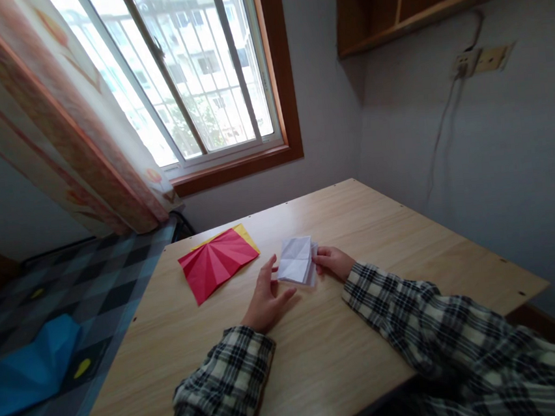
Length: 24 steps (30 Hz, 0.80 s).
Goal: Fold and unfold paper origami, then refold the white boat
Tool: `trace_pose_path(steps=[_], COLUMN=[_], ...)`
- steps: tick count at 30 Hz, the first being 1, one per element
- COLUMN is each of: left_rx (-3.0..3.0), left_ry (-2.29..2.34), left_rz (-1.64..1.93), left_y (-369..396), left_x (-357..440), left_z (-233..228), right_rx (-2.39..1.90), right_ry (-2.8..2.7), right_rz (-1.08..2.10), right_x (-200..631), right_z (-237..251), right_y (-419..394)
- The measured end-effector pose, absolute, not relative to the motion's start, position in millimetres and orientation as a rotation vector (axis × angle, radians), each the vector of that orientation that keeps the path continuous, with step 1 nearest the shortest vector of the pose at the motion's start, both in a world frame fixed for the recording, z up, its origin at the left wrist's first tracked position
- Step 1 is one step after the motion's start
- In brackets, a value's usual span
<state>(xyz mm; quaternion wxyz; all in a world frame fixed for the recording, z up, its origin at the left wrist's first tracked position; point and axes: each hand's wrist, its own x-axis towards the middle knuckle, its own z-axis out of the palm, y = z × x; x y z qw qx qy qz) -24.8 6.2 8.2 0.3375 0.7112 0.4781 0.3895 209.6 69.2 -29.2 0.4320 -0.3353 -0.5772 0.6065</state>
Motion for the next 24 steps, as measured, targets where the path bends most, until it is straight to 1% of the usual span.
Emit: trace_pose_path(steps=[7, 13, 18, 24], left_rx=[1.897, 1.762, 1.703, 1.618], left_ry=[1.23, 1.13, 1.056, 1.155], left_rz=[0.957, 0.941, 1.012, 1.105], left_y=[6.7, 4.0, 6.6, 12.1], left_x=[-24.0, -23.6, -24.4, -23.5], left_z=[12.4, 21.1, 22.3, 13.1], right_rx=[-0.799, -0.806, -0.792, -0.808], right_ry=[-1.5, -1.532, -1.584, -1.571], right_rz=[1.516, 1.501, 1.474, 1.487], right_x=[208.0, 208.7, 209.1, 210.5], right_z=[-29.4, -27.7, -23.5, -23.8], right_y=[67.8, 66.7, 64.2, 65.1])
